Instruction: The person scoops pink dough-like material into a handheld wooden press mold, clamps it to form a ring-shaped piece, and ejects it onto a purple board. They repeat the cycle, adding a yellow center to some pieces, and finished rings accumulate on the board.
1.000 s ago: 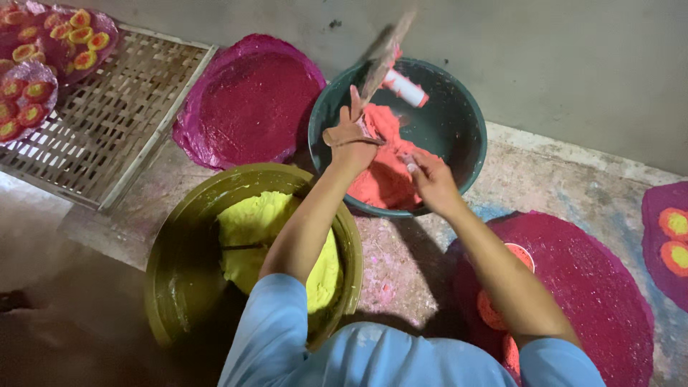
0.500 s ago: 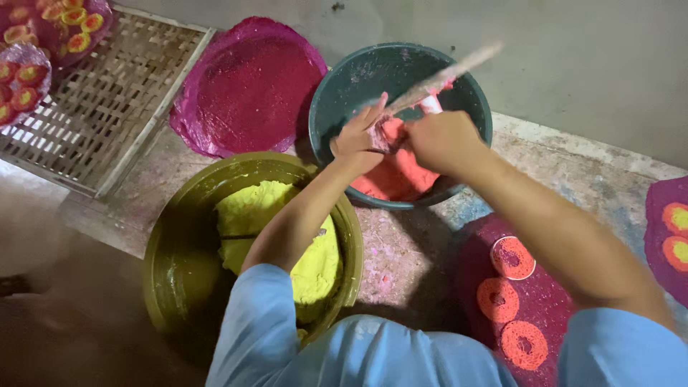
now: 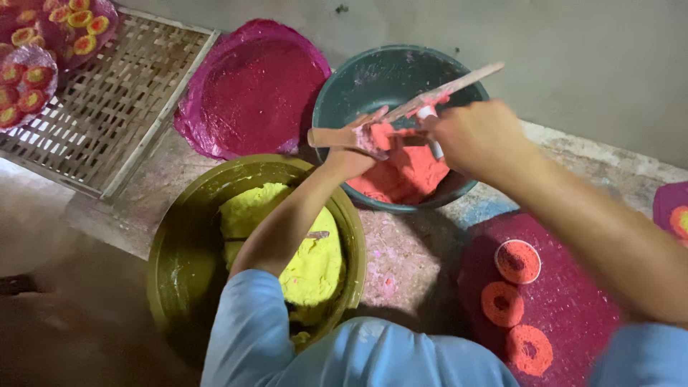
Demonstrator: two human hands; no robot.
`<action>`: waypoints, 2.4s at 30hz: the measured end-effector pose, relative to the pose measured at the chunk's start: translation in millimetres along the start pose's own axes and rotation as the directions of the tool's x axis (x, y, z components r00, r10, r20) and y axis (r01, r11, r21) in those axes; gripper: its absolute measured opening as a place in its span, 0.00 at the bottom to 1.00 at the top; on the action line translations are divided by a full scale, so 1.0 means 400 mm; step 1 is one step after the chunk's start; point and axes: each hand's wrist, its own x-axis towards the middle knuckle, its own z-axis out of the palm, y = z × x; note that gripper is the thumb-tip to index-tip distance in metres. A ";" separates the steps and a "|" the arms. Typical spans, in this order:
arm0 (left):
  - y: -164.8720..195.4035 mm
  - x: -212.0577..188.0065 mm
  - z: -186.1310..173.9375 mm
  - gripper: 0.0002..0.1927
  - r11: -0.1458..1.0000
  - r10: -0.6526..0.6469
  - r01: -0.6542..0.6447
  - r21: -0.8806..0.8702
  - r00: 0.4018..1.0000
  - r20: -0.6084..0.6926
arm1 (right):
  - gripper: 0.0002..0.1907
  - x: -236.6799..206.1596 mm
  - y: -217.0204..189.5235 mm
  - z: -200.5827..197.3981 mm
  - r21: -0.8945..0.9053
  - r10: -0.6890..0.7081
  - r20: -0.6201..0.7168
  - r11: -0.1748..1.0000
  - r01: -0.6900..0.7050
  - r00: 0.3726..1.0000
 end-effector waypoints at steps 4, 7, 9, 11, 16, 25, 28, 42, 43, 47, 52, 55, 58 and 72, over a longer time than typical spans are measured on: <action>0.049 -0.033 0.056 0.40 0.878 -0.154 0.151 -0.455 0.988 0.031 | 0.06 0.042 -0.075 0.102 -0.026 -0.095 -0.032 0.995 0.094 0.995; 0.055 -0.075 0.060 0.27 0.961 0.107 -0.135 -0.241 0.986 -0.127 | 0.10 -0.008 -0.092 0.108 0.059 -0.097 -0.021 0.993 0.098 0.995; 0.046 -0.091 0.033 0.28 0.957 -0.094 0.060 -0.283 0.990 -0.109 | 0.13 -0.058 -0.080 0.079 0.166 -0.006 -0.017 0.986 0.008 1.000; 0.044 -0.093 -0.001 0.29 0.914 -0.286 0.246 -0.322 0.954 -0.083 | 0.14 -0.126 -0.043 0.052 0.300 0.178 -0.051 0.941 -0.155 0.983; 0.127 -0.042 -0.020 0.24 0.989 -0.008 -0.055 -0.139 0.910 -0.413 | 0.21 -0.133 -0.109 0.139 0.752 0.366 -0.409 0.654 0.082 0.836; 0.105 -0.054 -0.066 0.38 0.941 -0.288 0.305 0.146 0.949 -0.127 | 0.21 -0.196 -0.202 0.337 0.964 0.345 0.179 -0.251 -0.093 0.921; 0.136 -0.048 -0.045 0.28 0.949 -0.073 0.159 0.273 0.952 -0.299 | 0.22 -0.169 -0.175 0.337 0.978 0.374 0.079 -0.210 0.002 0.924; 0.093 -0.227 -0.224 0.24 0.261 -0.430 0.633 -0.729 0.752 0.500 | 0.17 -0.296 0.100 0.059 0.621 0.278 -0.410 0.782 0.043 0.868; 0.108 -0.242 -0.238 0.25 0.258 -0.399 0.663 -0.703 0.736 0.548 | 0.20 -0.294 0.117 0.032 0.602 0.256 -0.369 0.798 0.020 0.893; 0.152 -0.281 -0.271 0.24 0.014 -0.176 0.425 -0.905 0.892 0.416 | 0.21 -0.297 0.113 -0.031 0.591 0.166 -0.284 0.806 0.036 0.944; 0.164 -0.288 -0.229 0.24 -0.237 -0.214 0.407 -0.882 0.864 0.456 | 0.19 -0.300 0.089 0.045 0.701 0.232 -0.354 0.707 0.093 0.906; 0.175 -0.267 -0.168 0.16 -0.280 -0.331 0.403 -0.871 0.811 0.482 | 0.17 -0.277 0.051 0.151 0.844 0.277 -0.380 0.494 0.208 0.883; 0.183 -0.240 -0.123 0.12 -0.357 -0.386 0.353 -0.865 0.787 0.480 | 0.17 -0.237 -0.024 0.246 0.945 0.328 -0.255 0.286 0.161 0.910; 0.362 -0.389 -0.112 0.06 -0.474 -0.132 0.202 -0.857 0.946 0.296 | 0.37 -0.116 -0.161 0.264 0.810 0.290 -0.382 -0.352 0.469 0.877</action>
